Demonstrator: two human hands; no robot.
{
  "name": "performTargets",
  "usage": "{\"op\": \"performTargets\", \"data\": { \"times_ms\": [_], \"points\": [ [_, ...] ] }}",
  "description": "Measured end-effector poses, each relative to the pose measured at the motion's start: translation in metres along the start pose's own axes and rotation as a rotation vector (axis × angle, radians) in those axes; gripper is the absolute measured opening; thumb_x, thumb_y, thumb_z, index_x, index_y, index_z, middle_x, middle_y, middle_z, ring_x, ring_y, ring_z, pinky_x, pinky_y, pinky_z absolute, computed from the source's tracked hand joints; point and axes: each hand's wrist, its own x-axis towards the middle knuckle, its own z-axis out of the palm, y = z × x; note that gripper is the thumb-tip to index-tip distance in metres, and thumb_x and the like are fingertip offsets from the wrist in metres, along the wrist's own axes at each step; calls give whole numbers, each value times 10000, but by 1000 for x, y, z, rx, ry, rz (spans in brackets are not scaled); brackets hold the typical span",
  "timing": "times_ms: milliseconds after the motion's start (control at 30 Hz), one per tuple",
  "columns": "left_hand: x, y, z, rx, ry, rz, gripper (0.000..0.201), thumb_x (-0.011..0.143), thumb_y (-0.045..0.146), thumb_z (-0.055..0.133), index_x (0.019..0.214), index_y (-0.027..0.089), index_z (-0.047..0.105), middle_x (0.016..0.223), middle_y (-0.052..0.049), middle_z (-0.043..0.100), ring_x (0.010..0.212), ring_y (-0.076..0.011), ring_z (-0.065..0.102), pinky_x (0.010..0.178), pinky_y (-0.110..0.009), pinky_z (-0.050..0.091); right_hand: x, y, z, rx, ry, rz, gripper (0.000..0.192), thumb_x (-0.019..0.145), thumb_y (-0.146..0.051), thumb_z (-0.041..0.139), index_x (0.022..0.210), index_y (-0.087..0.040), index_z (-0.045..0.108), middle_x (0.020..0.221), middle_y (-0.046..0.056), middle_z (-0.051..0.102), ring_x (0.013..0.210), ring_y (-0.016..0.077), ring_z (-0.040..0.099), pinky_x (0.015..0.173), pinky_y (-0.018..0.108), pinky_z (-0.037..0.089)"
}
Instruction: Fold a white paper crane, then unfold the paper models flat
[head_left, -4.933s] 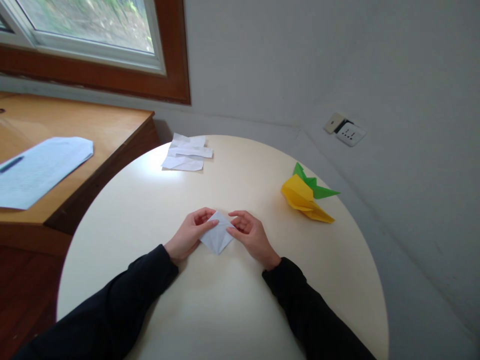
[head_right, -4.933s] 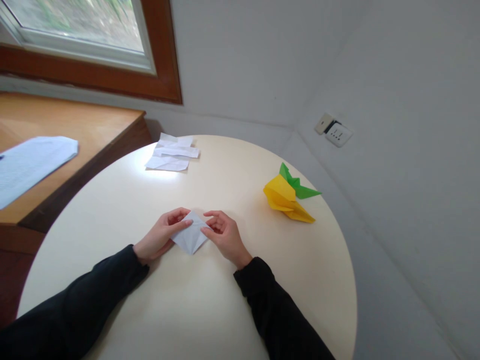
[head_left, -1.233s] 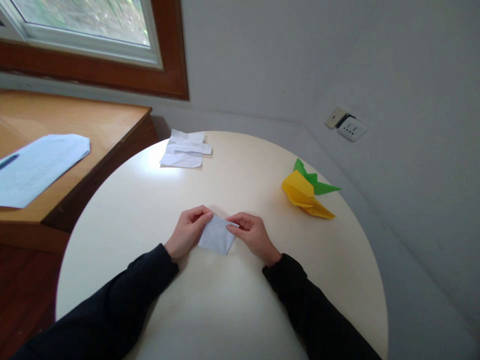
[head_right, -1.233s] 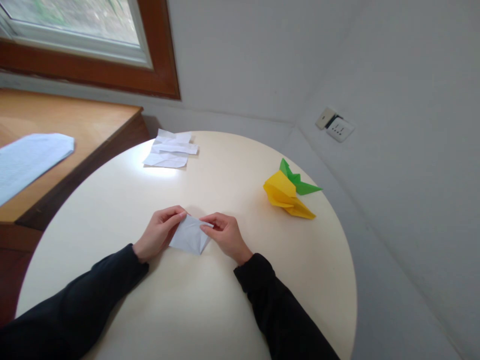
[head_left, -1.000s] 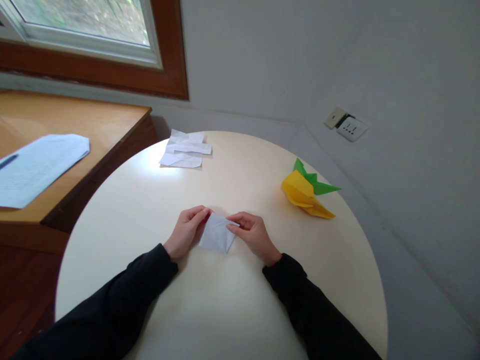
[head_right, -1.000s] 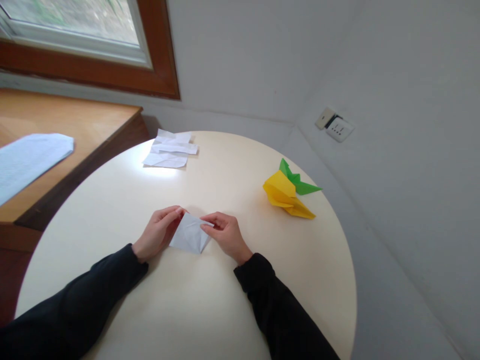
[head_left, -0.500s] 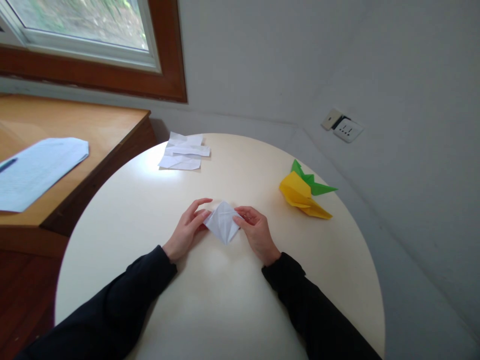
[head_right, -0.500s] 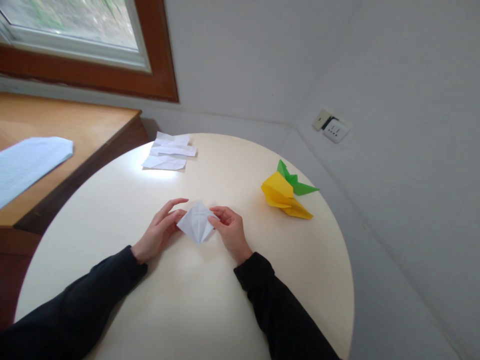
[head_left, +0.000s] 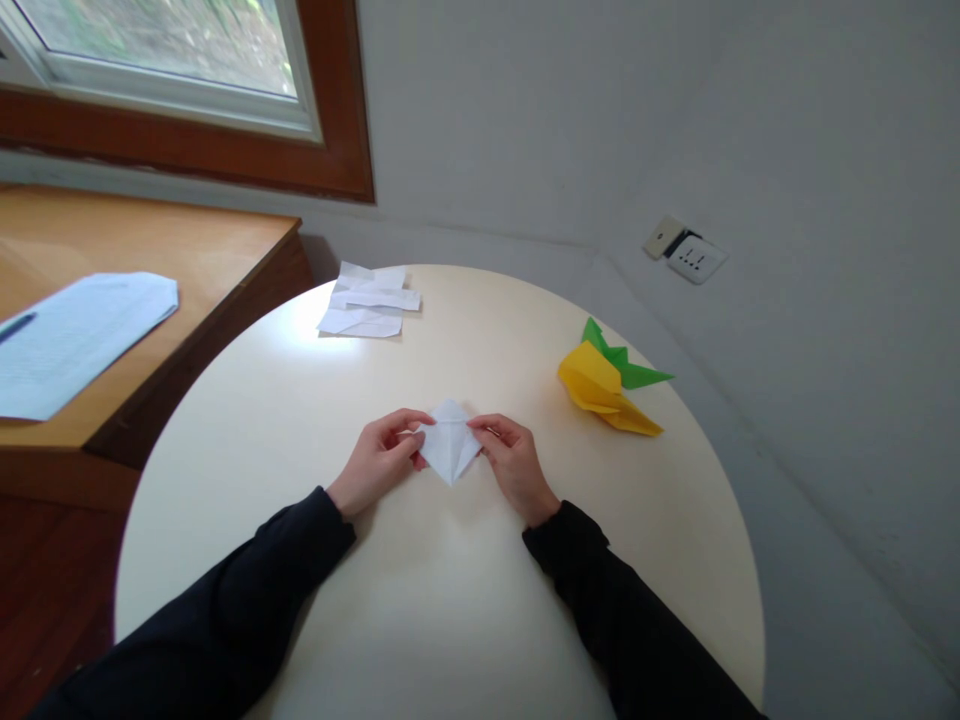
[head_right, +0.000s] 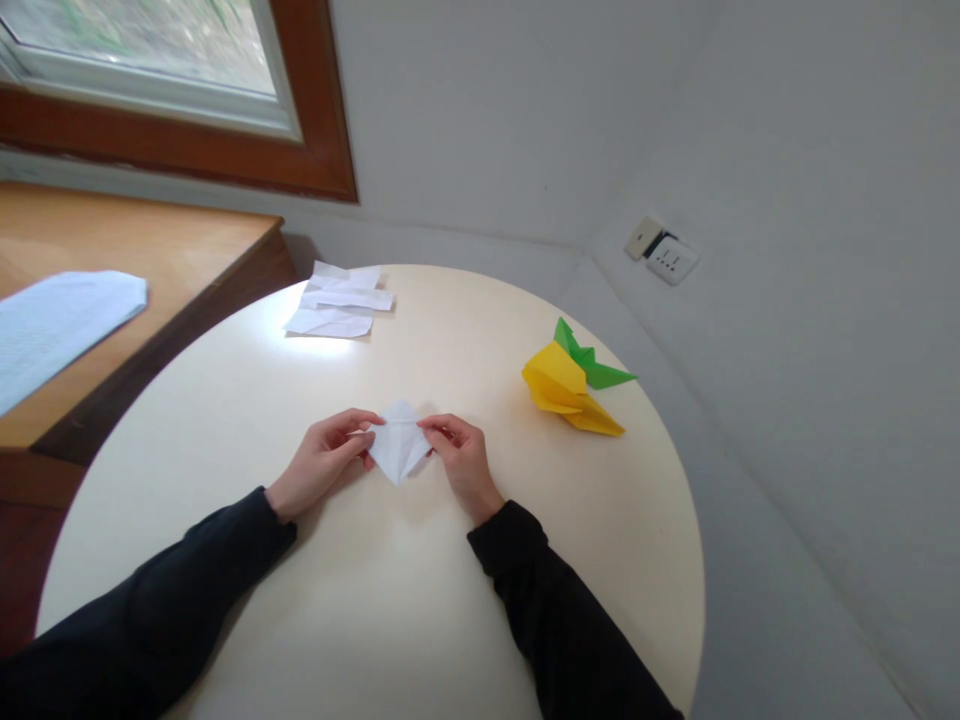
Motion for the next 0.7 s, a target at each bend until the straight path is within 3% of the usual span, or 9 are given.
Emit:
{"op": "performTargets", "data": {
  "times_ms": [100, 300, 700],
  "points": [
    [2, -6, -3, 13, 27, -11, 168, 690, 288, 598, 786, 154, 633, 576, 16, 563, 526, -114, 513, 527, -237, 410, -2, -4, 1, 97, -20, 29, 98, 643, -246, 645, 712, -204, 702, 685, 6, 641, 665, 143, 544, 606, 268, 437],
    [5, -14, -7, -142, 71, -14, 196, 676, 281, 619, 807, 146, 671, 746, -28, 634, 712, -158, 559, 659, -265, 443, -5, -10, 3, 242, -183, 63, 230, 660, -296, 632, 864, -212, 698, 923, 52, 672, 900, 214, 574, 779, 366, 468],
    [5, -16, -9, -209, 29, -28, 317, 677, 248, 629, 977, 147, 647, 968, -66, 648, 875, -191, 565, 800, -310, 430, -5, -7, 2, 189, -169, 33, 250, 661, -279, 646, 906, -231, 660, 879, 24, 651, 835, 184, 570, 726, 336, 483]
  ]
}}
